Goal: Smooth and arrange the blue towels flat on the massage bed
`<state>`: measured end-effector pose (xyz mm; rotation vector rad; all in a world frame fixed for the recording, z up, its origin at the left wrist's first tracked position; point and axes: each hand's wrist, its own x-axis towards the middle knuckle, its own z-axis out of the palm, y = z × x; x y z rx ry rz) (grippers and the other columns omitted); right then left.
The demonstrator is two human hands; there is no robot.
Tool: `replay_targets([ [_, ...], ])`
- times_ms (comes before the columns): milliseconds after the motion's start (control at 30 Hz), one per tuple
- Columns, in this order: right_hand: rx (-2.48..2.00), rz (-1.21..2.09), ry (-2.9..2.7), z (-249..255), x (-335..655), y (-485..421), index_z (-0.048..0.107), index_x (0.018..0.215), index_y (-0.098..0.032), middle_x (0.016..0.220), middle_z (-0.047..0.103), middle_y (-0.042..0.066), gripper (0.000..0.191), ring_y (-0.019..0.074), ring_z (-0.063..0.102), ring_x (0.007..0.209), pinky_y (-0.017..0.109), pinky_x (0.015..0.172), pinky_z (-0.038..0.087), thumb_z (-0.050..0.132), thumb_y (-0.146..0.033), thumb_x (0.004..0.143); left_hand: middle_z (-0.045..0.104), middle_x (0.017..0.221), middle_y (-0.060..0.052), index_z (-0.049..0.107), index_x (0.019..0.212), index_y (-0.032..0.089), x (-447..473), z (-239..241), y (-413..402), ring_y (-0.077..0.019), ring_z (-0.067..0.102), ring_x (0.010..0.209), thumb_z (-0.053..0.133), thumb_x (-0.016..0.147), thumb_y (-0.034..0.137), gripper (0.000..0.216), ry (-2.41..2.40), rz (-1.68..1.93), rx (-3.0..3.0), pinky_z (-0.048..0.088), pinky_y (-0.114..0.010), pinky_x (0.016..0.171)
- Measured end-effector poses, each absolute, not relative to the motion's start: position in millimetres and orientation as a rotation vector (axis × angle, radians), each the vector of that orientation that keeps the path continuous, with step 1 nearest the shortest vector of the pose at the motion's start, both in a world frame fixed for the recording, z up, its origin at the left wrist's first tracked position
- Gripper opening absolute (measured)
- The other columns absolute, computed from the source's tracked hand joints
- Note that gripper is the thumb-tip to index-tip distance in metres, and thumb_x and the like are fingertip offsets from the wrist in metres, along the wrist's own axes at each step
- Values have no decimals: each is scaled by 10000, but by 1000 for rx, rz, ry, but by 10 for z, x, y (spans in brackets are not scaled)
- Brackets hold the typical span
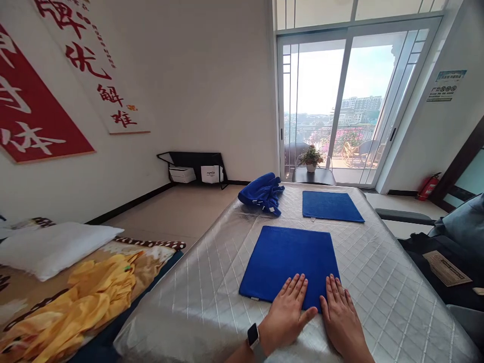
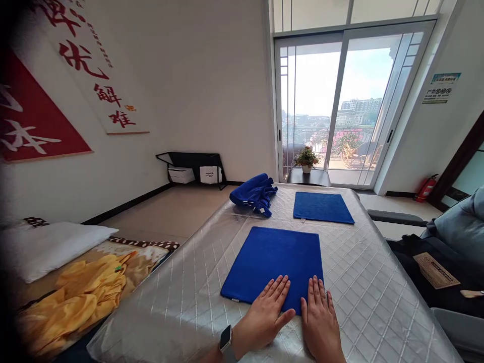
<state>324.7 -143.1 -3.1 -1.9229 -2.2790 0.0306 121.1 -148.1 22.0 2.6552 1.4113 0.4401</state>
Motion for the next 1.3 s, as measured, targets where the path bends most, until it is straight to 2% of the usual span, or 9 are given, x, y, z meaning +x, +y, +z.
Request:
replay_targets([
  [233,-1895,72,-2241,-33,3243,-1422,337,1544,-73,1635,214,107,663,241,127,1524,495,1232,159,201,-397,982,228,1638,-82,78,1596,228,375,11,-1620,-266,273,1494,278,1023,595,709,1757,353,2564,320,-459,1189],
  [400,-1922,30,-2246,-57,3233,-1413,339,1547,-95,1637,218,88,656,224,135,1523,472,1237,154,209,-406,984,258,1624,-110,122,1595,224,48,-135,-1713,-294,311,1478,322,1004,619,738,1971,401,2387,353,-519,1168],
  [567,-1934,-41,-2248,-75,3240,-1417,338,1542,-91,1634,208,82,656,220,163,1518,483,1228,181,182,-418,996,245,1630,-104,171,1591,220,-10,-66,-1769,-293,285,1487,341,985,646,760,2009,398,2205,330,-529,1183],
  [800,-1883,-34,-2333,-20,3332,-1353,401,1520,-130,1611,282,91,675,257,226,1502,497,1224,199,213,-510,995,333,1598,-95,302,1560,209,-4,-75,-1789,-315,363,1448,325,992,631,708,2055,503,2164,422,-530,1124],
  [1067,-1952,58,-2388,428,3161,-700,299,1554,-88,1633,222,97,665,227,161,1519,457,1232,158,210,-457,1008,352,1588,-101,334,1550,197,13,-91,-1787,-305,368,1445,351,994,616,696,2080,543,2186,428,-522,1121],
  [1200,-2036,109,-2299,294,3118,-462,220,1568,-51,1644,174,118,717,241,119,1527,463,1233,136,206,-498,1007,287,1609,-120,313,1555,158,-24,-47,-1795,-291,296,1477,315,997,628,730,2049,451,2139,372,-504,1162],
  [1300,-2037,132,-2258,119,3141,-417,202,1576,-64,1651,158,102,732,231,99,1530,454,1237,120,181,-522,1006,218,1621,-157,297,1560,129,-6,56,-1735,-314,231,1494,303,989,652,775,2046,366,2086,333,-531,1175],
])
